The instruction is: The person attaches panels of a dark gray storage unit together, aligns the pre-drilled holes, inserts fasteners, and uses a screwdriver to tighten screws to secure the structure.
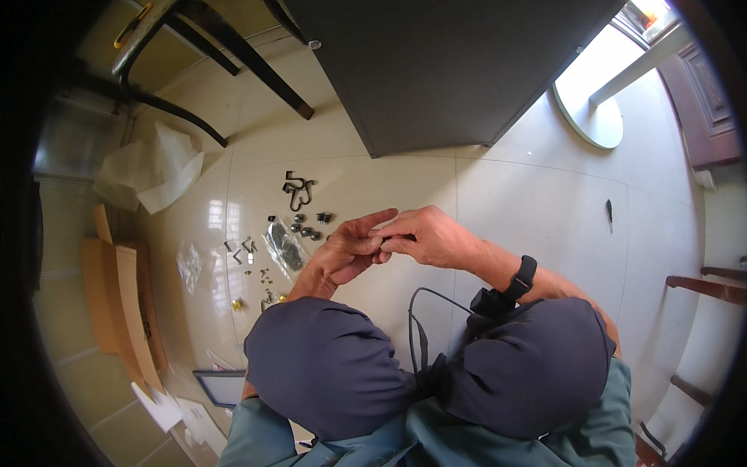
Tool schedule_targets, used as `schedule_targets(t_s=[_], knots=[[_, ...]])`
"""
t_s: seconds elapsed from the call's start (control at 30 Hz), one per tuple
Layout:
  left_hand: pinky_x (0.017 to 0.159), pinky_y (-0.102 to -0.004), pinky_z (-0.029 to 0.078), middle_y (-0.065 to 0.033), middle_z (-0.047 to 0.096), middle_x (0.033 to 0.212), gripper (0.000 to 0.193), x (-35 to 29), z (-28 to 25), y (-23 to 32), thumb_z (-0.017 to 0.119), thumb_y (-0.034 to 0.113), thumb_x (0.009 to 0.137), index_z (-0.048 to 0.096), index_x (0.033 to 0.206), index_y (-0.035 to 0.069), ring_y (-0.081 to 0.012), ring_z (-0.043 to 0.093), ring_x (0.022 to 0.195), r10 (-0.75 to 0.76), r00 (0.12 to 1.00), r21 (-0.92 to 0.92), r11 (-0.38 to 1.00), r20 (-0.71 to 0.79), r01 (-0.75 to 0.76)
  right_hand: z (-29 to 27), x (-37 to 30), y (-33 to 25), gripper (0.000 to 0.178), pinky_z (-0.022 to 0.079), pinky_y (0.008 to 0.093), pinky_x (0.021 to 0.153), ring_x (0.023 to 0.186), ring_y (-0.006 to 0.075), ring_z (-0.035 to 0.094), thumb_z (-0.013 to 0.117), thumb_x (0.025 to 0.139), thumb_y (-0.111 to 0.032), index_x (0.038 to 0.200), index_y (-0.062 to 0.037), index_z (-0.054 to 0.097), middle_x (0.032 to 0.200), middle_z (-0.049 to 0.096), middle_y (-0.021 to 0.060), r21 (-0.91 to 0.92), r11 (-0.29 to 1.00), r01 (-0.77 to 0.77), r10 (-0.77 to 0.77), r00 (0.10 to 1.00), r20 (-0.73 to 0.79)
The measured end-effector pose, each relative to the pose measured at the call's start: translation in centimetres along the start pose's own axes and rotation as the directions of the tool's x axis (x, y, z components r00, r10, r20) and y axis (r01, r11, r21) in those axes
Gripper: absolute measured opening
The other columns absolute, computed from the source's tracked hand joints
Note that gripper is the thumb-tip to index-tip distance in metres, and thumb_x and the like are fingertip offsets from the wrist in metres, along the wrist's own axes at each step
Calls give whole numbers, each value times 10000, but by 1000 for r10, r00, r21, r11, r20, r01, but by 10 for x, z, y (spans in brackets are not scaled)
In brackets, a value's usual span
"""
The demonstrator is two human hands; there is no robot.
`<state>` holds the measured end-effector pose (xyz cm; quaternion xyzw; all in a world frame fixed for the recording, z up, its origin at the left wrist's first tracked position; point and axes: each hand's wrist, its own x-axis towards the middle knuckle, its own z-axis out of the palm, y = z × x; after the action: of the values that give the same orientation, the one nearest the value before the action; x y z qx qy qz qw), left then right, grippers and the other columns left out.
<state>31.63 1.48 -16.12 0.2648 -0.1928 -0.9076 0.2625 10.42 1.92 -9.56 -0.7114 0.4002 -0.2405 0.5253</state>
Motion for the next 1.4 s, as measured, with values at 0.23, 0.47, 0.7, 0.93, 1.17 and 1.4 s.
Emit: schedule_targets(t_s=[0.23,0.47,0.7,0.93,1.17,1.4], knots=[[654,-295,507,-103,648,951,297,8,5,-9,620,125,923,564,1196,23,-204,634,754,-72,997,-69,995,-28,70,12,-12,15,119,480,339,539,610,270,620,639,852,-129,920,-42,682,719,660,111,-127,988,-91,72,987,-146],[574,-270,482,-91,655,918,269,11,3,-19,550,233,966,616,1107,14,-195,645,684,-67,997,12,998,-39,68,17,-15,12,113,495,354,562,622,286,623,630,848,-117,931,-47,662,724,655,123,-168,985,-42,24,994,-107],[525,-289,456,-104,654,900,291,11,-3,-24,535,252,969,620,1086,-1,-217,633,620,-36,995,-5,999,-90,36,22,-16,30,116,497,397,595,659,337,611,628,827,-90,928,-33,633,768,646,134,-285,952,111,-158,976,-148],[509,-272,455,-105,668,862,311,10,2,-28,524,285,976,627,1067,6,-211,653,634,-39,991,49,998,-127,46,26,-18,34,80,469,432,546,601,348,592,576,815,-112,778,-44,594,672,620,137,-414,908,63,-106,991,-81],[529,-266,466,-101,673,862,299,14,4,-38,504,272,990,624,1022,0,-206,666,664,-92,975,92,989,-204,112,28,-21,39,93,463,450,540,576,362,582,570,794,-121,753,-40,587,639,607,142,-465,885,13,-66,993,-98],[523,-256,472,-94,668,864,247,12,0,-46,517,235,985,617,981,9,-214,680,678,-110,967,117,983,-231,140,29,-22,37,124,466,459,554,587,374,588,576,798,-146,778,-29,612,636,605,160,-463,883,-82,50,995,-81]])
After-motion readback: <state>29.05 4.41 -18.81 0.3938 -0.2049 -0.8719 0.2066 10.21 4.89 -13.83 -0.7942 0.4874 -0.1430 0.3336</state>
